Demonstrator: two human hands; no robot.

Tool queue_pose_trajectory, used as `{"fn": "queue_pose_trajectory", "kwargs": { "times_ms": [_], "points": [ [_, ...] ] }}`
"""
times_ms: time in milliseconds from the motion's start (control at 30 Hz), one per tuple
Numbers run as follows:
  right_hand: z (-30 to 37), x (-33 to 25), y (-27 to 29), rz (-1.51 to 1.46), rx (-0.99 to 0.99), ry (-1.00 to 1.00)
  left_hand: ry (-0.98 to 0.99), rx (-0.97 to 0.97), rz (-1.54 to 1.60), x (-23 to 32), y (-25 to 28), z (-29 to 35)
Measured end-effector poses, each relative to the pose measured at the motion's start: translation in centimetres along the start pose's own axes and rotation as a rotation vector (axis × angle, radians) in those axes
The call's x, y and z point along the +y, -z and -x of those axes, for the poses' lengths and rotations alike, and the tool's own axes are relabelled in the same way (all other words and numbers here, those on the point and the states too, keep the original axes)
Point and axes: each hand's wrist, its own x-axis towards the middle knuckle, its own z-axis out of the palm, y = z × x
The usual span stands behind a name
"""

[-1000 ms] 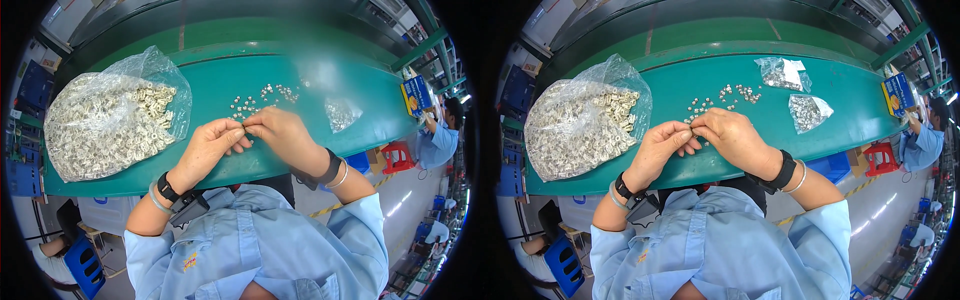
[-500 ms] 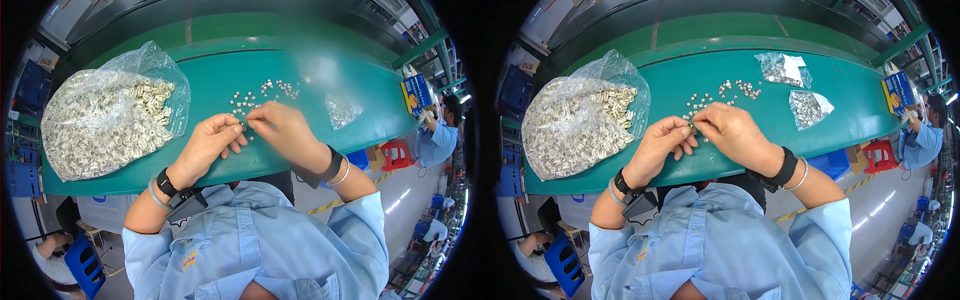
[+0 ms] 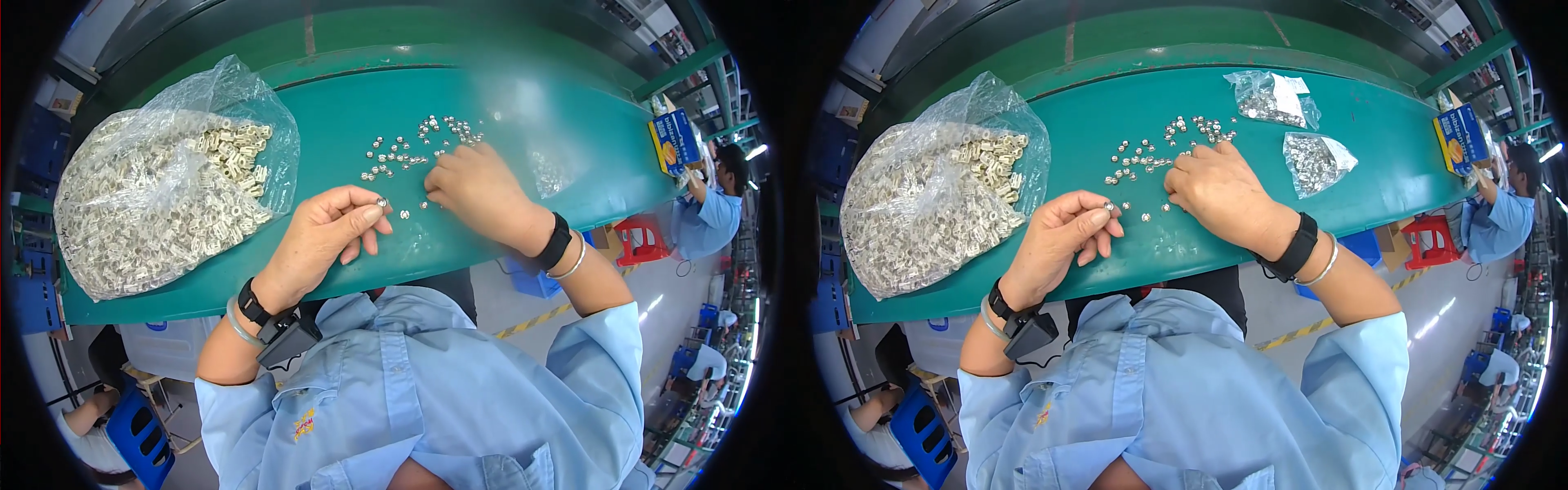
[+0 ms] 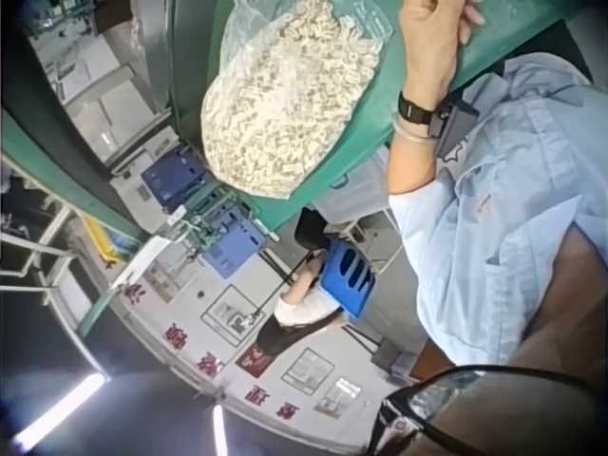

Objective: The person assembles components by picking up a plastic housing and a metal contact, inserting the contact into the housing using a small metal tool, and placing the completed assembly onto the work surface.

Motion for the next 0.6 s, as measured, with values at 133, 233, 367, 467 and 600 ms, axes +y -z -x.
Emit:
{"fn": "queue_pose_trajectory", "kwargs": {
  "times_ms": [133,233,367,467,600],
  "points": [
    [0.0,-0.4,0.6,-0.025,-0.016,0.010,-0.038,0.019,-0.083,0.1,-0.2,0.4],
    [-0.1,-1.0,1.3,-0.160,0.026,-0.056,-0.061,0.017,-0.124,-0.1,-0.3,0.4],
    [-0.6,-2.8,2.5,-0.545,0.108,-0.182,-0.069,0.007,-0.148,-0.3,-0.6,0.3],
    [-0.8,-4.0,3.2,-0.783,0.123,-0.166,-0.075,-0.006,-0.166,-0.4,-1.0,0.1],
    [-0.9,-4.3,3.5,-0.693,0.031,-0.181,-0.057,-0.031,-0.173,0.0,-1.7,-0.1]
  ]
}}
